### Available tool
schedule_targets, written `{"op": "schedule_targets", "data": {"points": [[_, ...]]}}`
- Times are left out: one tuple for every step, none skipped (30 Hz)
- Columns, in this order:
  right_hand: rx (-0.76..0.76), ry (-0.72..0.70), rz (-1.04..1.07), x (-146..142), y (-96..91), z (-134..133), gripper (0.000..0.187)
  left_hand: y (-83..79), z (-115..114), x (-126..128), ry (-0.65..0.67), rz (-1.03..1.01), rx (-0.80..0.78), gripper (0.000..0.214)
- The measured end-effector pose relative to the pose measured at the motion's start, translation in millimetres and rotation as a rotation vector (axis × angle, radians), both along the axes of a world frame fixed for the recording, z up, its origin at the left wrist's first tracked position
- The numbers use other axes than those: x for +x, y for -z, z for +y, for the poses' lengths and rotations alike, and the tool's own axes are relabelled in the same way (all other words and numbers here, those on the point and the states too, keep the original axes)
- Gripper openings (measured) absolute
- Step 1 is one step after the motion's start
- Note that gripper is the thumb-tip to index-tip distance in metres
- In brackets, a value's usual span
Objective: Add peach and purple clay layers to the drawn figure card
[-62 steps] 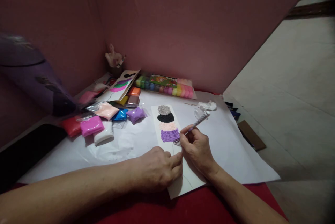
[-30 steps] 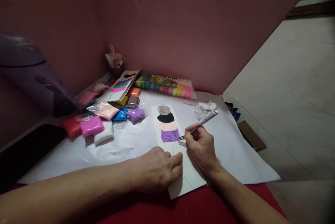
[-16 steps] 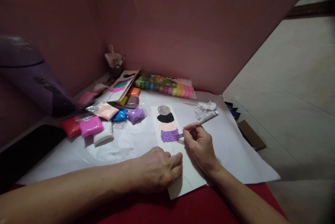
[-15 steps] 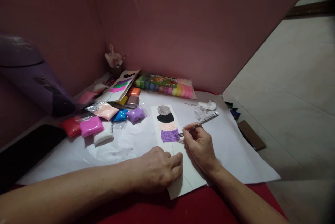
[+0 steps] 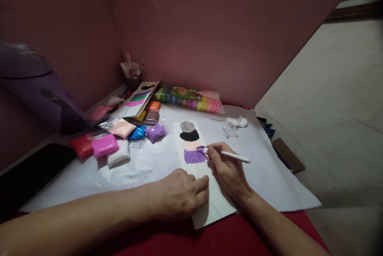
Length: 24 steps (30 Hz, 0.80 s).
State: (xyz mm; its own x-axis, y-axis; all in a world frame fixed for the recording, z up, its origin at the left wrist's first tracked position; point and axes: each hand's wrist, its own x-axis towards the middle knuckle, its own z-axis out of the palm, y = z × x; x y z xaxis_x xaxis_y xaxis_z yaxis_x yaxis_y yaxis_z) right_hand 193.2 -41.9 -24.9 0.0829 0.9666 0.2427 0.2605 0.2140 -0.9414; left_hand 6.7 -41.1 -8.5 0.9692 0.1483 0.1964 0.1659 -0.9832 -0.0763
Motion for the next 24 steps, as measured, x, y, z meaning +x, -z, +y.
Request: {"op": "schedule_targets", "data": {"points": [[-0.002,0.001,-0.006,0.1,-0.1,-0.5,0.020,0.4,0.0,-0.2,0.001,-0.001,-0.003,0.019],[-0.003,0.000,-0.008,0.1,-0.3,-0.9,0.020,0.6,0.0,-0.3,0.001,-0.001,-0.004,0.019],[-0.002,-0.001,-0.004,0.1,-0.5,-1.4,0.020,0.6,0.0,-0.3,0.001,-0.002,-0.004,0.019],[0.001,-0.002,0.006,0.1,-0.8,-1.7,0.020,0.4,0.0,-0.2,-0.001,-0.001,-0.002,0.020],[0.005,-0.002,0.018,0.1,-1.1,-2.0,0.020,0.0,0.1,0.0,-0.002,0.002,0.000,0.019],[0.011,0.000,0.031,0.0,-1.3,-2.2,0.020,-0.4,0.1,0.3,-0.001,0.004,0.002,0.019],[0.017,0.003,0.046,0.0,-1.5,-2.3,0.020,-0.8,0.2,0.5,-0.002,0.006,0.003,0.019],[0.020,0.009,0.059,-0.1,-1.6,-2.2,0.021,-1.1,0.3,0.8,-0.002,0.008,0.003,0.019],[0.020,0.017,0.073,-0.2,-1.7,-2.1,0.021,-1.3,0.3,0.9,-0.003,0.007,0.004,0.018],[0.016,0.027,0.087,-0.3,-1.8,-1.9,0.021,-1.3,0.3,1.0,-0.002,0.001,0.006,0.017],[0.010,0.040,0.103,-0.6,-1.8,-1.6,0.022,-1.1,0.3,1.0,-0.001,-0.005,0.009,0.017],[0.002,0.057,0.119,-1.0,-2.0,-1.3,0.023,-0.8,0.2,0.9,-0.001,-0.012,0.011,0.016],[-0.006,0.072,0.132,-1.4,-2.2,-1.0,0.023,-0.5,0.2,0.8,0.000,-0.019,0.011,0.016],[-0.012,0.085,0.143,-1.9,-2.6,-0.7,0.024,-0.3,0.1,0.6,0.002,-0.025,0.010,0.016],[-0.016,0.093,0.152,-2.4,-3.0,-0.4,0.024,-0.2,0.1,0.5,0.003,-0.028,0.007,0.016],[-0.018,0.096,0.159,-2.9,-3.5,-0.2,0.025,-0.2,0.1,0.5,0.003,-0.027,0.003,0.016],[-0.018,0.094,0.165,-3.3,-4.0,-0.1,0.025,-0.4,0.1,0.5,0.002,-0.024,-0.001,0.016],[-0.017,0.089,0.170,-3.7,-4.4,0.0,0.025,-0.7,0.1,0.6,0.003,-0.021,-0.003,0.016],[-0.014,0.080,0.175,-3.9,-4.7,0.0,0.025,-0.9,0.1,0.7,0.003,-0.018,-0.004,0.016],[-0.012,0.068,0.180,-4.0,-4.9,-0.1,0.024,-1.2,0.1,0.9,0.004,-0.017,-0.004,0.016],[-0.011,0.054,0.183,-4.1,-4.9,-0.3,0.024,-1.3,0.1,1.0,0.004,-0.019,-0.002,0.016],[-0.010,0.038,0.184,-4.2,-4.8,-0.4,0.023,-1.2,0.0,1.1,0.006,-0.023,0.001,0.016],[-0.009,0.022,0.182,-4.2,-4.7,-0.6,0.023,-1.0,-0.1,1.1,0.006,-0.026,0.006,0.016],[-0.011,0.005,0.182,-4.3,-4.5,-0.8,0.022,-0.7,-0.1,1.2,0.005,-0.029,0.011,0.016]]}}
